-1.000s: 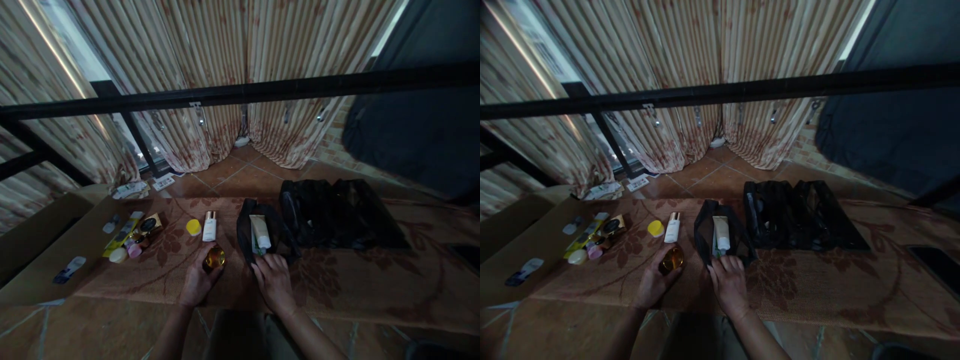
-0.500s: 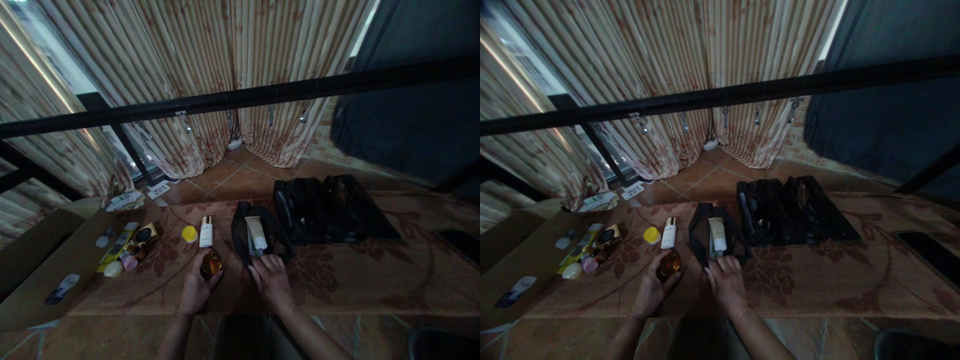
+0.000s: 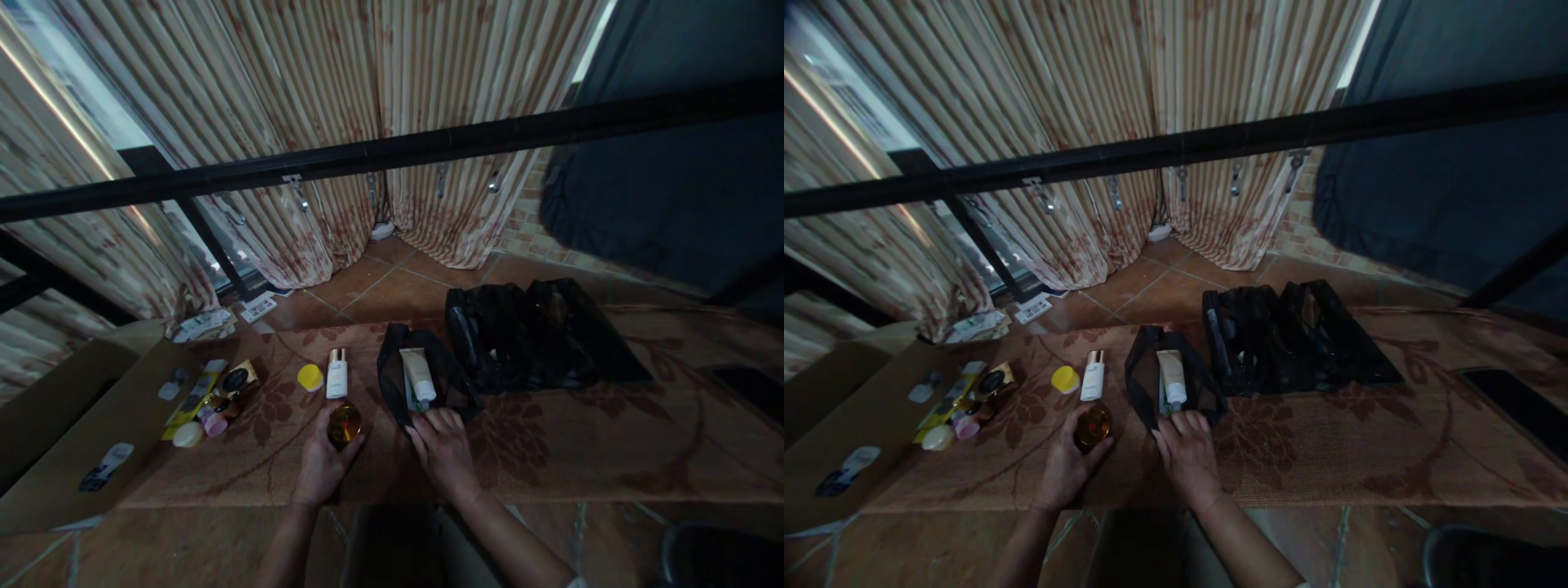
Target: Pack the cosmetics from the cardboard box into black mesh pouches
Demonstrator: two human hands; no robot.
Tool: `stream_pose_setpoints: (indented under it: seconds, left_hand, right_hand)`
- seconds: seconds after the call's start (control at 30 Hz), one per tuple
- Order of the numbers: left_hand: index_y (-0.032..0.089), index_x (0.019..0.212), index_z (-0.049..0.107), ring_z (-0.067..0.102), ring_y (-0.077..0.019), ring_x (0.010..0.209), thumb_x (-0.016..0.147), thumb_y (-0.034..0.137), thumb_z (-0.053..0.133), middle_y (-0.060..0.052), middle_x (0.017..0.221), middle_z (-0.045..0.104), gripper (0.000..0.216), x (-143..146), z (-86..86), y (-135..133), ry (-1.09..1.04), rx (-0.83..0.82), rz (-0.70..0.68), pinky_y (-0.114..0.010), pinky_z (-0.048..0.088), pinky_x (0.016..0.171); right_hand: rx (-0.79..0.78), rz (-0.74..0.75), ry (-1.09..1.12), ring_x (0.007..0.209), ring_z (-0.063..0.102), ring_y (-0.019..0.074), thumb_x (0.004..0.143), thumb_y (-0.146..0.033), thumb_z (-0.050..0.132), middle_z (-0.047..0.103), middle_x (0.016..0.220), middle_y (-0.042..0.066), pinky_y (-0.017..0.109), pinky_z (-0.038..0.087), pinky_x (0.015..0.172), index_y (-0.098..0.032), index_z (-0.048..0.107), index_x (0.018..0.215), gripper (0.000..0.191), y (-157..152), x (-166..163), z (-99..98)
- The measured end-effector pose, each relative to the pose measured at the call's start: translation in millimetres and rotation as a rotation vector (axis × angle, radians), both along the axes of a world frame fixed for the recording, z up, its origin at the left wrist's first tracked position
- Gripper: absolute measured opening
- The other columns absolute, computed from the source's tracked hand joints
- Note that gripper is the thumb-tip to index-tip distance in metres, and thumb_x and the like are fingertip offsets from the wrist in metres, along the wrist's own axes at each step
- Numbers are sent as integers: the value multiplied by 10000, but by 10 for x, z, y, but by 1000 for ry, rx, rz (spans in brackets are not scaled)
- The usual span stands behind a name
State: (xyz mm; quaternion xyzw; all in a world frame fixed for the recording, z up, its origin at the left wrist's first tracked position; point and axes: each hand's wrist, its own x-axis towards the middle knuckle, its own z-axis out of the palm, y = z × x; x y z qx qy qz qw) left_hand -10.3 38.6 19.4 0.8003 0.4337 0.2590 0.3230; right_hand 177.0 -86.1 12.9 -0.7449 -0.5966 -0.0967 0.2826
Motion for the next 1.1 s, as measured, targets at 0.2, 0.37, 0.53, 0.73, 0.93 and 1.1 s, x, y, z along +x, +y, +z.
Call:
stream_pose_setpoints:
  seconds: [0.2,0.37,0.53,0.73,0.93,1.1]
  left_hand:
    - [240,1167,454,622,-208,960,721,367,646,-45,1074,622,501,8,10,-11,-10,0,14,-376,486,859]
    - [237,1169,448,619,-203,961,717,364,650,-42,1064,621,511,11,14,-15,-14,-6,7,-363,485,856]
    - [235,1182,434,599,-209,996,726,354,644,-54,1089,603,516,-1,0,-8,-37,-2,-16,-382,472,877]
    - [229,1183,436,604,-211,983,719,356,651,-56,1072,605,527,-15,-22,11,-30,8,-18,-383,470,871]
    - [223,1191,441,596,-206,1008,713,358,659,-55,1095,605,543,-12,-28,-7,-39,31,-17,-368,463,884]
    - [215,1211,436,578,-209,1043,717,368,656,-65,1138,591,562,-11,-42,-15,-29,31,-16,-368,457,900]
  right_hand:
    - [5,-3,-3,806,475,174,906,-312,455,571,798,43,318,346,767,-204,614,1051,241,0,-3,0]
    - [-16,3,13,821,474,178,912,-309,442,574,814,46,328,341,788,-199,609,1060,249,-6,-5,0]
    - [10,1,-14,816,479,174,910,-309,447,570,802,46,319,344,776,-197,611,1053,245,-9,-2,-8]
    - [14,7,-20,812,480,174,914,-306,433,567,808,45,320,342,774,-198,608,1060,252,-15,2,-18]
    - [-13,8,-18,803,466,181,916,-322,430,568,799,47,326,329,776,-193,614,1043,258,-25,8,-22]
    - [-18,22,-14,806,461,182,923,-325,415,575,817,53,327,323,767,-185,612,1048,272,-35,21,-22]
